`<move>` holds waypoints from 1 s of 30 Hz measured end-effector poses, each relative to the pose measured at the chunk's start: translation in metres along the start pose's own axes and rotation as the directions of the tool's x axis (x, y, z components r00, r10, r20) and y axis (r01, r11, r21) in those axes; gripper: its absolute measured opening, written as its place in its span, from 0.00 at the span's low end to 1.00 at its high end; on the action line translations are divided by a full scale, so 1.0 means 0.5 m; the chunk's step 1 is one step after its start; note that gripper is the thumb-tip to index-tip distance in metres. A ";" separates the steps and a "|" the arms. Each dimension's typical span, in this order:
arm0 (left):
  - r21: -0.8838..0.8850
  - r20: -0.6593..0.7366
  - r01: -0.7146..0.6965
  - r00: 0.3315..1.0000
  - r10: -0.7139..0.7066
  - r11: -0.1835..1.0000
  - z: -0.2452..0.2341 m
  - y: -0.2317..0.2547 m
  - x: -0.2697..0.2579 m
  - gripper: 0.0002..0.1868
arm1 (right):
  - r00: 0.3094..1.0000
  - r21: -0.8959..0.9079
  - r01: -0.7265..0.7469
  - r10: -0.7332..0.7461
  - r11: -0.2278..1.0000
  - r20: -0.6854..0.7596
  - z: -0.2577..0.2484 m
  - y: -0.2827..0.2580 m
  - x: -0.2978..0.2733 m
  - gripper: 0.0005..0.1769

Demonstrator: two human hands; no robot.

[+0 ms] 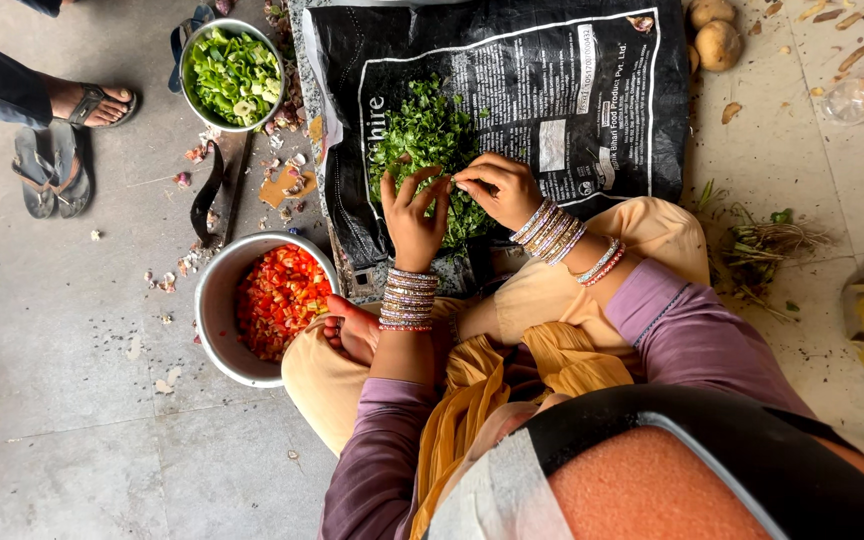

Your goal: The person sorts through a bunch of cilantro or similar green herbs by hand while sitting on the floor, plucking leaves and placing them onto a black plastic bag workspace.

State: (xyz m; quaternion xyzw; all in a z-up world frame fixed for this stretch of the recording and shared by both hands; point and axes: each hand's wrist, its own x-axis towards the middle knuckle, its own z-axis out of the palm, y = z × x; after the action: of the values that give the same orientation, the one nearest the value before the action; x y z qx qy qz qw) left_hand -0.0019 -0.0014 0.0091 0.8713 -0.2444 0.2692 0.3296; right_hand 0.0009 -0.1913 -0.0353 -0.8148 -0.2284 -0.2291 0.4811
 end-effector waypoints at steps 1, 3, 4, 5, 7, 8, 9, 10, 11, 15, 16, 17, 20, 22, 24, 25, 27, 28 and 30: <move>0.001 0.001 -0.002 1.000 0.002 1.000 0.002 -0.002 0.000 0.06 | 1.000 0.001 -0.005 0.005 1.000 0.000 0.001 0.000 -0.001 0.05; 0.008 -0.009 -0.032 0.999 0.032 0.999 0.007 -0.005 -0.002 0.06 | 1.000 -0.008 0.001 -0.001 1.000 -0.011 0.005 0.005 -0.001 0.05; 0.007 -0.007 -0.033 0.999 0.033 0.999 0.007 -0.007 -0.003 0.06 | 1.000 -0.018 0.006 -0.006 1.000 -0.020 0.008 0.008 -0.002 0.06; 0.057 -0.011 -0.032 0.999 0.032 0.998 0.010 -0.008 -0.004 0.05 | 1.000 -0.021 0.005 -0.005 1.000 -0.021 0.010 0.013 -0.004 0.06; 0.100 -0.015 -0.031 0.999 0.033 0.995 0.013 -0.015 -0.004 0.05 | 0.999 -0.028 -0.033 0.033 0.999 0.003 0.016 0.022 -0.008 0.05; 0.150 -0.022 -0.029 0.999 0.032 0.988 0.010 -0.023 -0.003 0.05 | 0.999 -0.036 -0.034 0.034 0.999 0.003 0.018 0.026 -0.011 0.05; 0.201 -0.027 -0.026 0.999 0.032 0.979 0.009 -0.029 -0.002 0.05 | 0.999 -0.038 -0.039 0.040 0.999 0.018 0.024 0.030 -0.012 0.05; 0.195 -0.027 -0.028 0.999 0.034 0.980 0.010 -0.030 -0.005 0.05 | 0.998 -0.039 -0.044 0.045 0.998 0.034 0.027 0.032 -0.013 0.06; 0.227 -0.027 -0.014 0.999 0.021 0.974 0.008 -0.033 -0.008 0.05 | 0.999 -0.043 -0.039 0.041 0.998 0.030 0.032 0.032 -0.012 0.06; 0.316 -0.048 0.011 0.999 0.005 0.949 0.030 -0.060 -0.029 0.06 | 0.997 -0.048 -0.019 0.022 0.999 0.076 0.037 0.028 -0.009 0.07; 0.318 -0.047 0.011 0.999 0.005 0.948 0.043 -0.076 -0.031 0.06 | 0.998 -0.056 0.010 -0.006 0.998 0.067 0.038 0.028 -0.010 0.08; 0.391 -0.071 0.081 0.996 -0.057 0.917 0.059 -0.096 -0.026 0.06 | 0.998 -0.053 0.008 -0.005 0.999 0.069 0.038 0.028 -0.011 0.08; 0.405 -0.145 0.206 0.976 -0.160 0.891 0.053 -0.137 -0.042 0.06 | 0.991 -0.064 -0.027 0.035 0.998 0.129 0.031 0.033 -0.017 0.09; 0.346 -0.191 0.263 0.959 -0.207 0.901 0.053 -0.139 -0.044 0.06 | 0.994 -0.060 -0.041 0.047 0.997 0.095 0.028 0.037 -0.020 0.08; 0.287 -0.156 0.153 0.981 -0.112 0.945 0.064 -0.120 -0.033 0.14 | 0.997 -0.050 -0.037 0.040 0.998 0.061 0.030 0.042 -0.015 0.07; 0.285 -0.159 0.150 0.981 -0.108 0.947 0.064 -0.106 -0.029 0.14 | 0.999 -0.041 -0.033 0.034 0.999 0.021 0.030 0.045 -0.011 0.06; 0.060 -0.063 0.075 0.995 -0.071 0.995 0.051 -0.070 -0.027 0.13 | 0.998 -0.070 -0.053 0.054 0.996 0.013 0.029 0.048 -0.008 0.06; 0.055 -0.069 0.066 0.996 -0.062 0.996 0.039 -0.056 -0.023 0.13 | 0.997 -0.095 -0.076 0.077 0.993 0.008 0.027 0.048 -0.006 0.06; -0.030 0.028 0.066 0.997 -0.065 0.997 0.022 -0.032 -0.010 0.16 | 0.998 -0.107 -0.061 0.061 0.992 -0.005 0.023 0.047 -0.005 0.06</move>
State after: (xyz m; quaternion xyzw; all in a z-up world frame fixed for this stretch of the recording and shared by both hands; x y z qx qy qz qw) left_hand 0.0074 0.0024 -0.0083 0.8773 -0.2242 0.2425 0.3482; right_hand 0.0143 -0.1914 -0.0578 -0.8458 -0.1903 -0.2270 0.4438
